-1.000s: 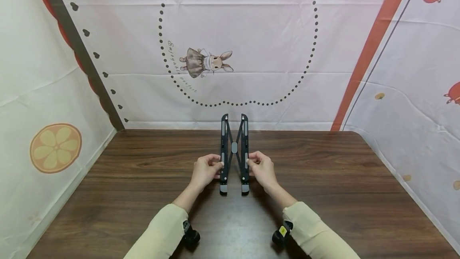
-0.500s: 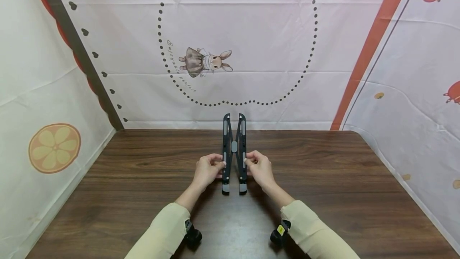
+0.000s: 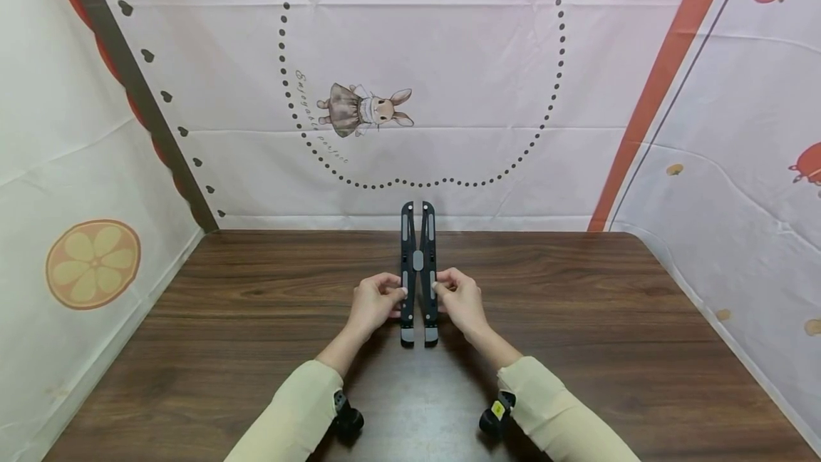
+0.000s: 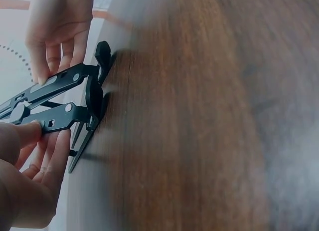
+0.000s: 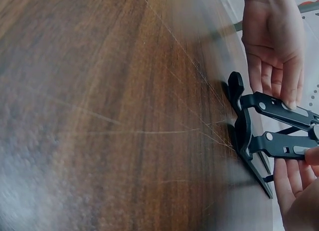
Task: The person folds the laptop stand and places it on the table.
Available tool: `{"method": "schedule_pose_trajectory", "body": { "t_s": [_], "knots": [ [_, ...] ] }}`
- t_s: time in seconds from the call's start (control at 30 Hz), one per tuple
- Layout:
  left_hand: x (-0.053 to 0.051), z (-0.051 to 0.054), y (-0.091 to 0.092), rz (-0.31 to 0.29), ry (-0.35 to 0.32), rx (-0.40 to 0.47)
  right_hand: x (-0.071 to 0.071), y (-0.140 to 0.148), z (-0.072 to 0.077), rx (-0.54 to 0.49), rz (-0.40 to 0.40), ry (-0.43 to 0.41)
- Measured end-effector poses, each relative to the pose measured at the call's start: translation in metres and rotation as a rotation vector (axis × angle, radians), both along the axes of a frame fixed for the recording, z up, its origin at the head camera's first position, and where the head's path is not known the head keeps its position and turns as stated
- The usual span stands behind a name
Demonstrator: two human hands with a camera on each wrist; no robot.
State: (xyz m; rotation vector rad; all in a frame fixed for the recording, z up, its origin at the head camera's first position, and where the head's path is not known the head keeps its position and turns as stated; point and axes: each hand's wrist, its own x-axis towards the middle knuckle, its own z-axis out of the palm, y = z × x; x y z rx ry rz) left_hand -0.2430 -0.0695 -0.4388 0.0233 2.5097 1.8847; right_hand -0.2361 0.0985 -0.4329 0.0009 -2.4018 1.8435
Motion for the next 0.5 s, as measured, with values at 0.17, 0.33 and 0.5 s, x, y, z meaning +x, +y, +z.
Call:
{"method": "schedule_pose_trajectory", "body": {
  "t_s": [0.17, 0.33, 0.5],
  "knots": [
    [0.0001, 0.0003, 0.0025, -0.017, -0.003, 0.011, 0.0000, -0.0008, -0.0006, 0.005, -0.001, -0.009],
    [-0.0007, -0.0003, 0.0053, -0.028, 0.000, 0.026, 0.0005, -0.0009, -0.0002, 0.006, 0.001, -0.023],
    [-0.0017, -0.0001, 0.0088, -0.029, 0.003, 0.037, 0.0002, -0.0005, 0.0002, -0.006, 0.000, -0.028]
  ]
}}
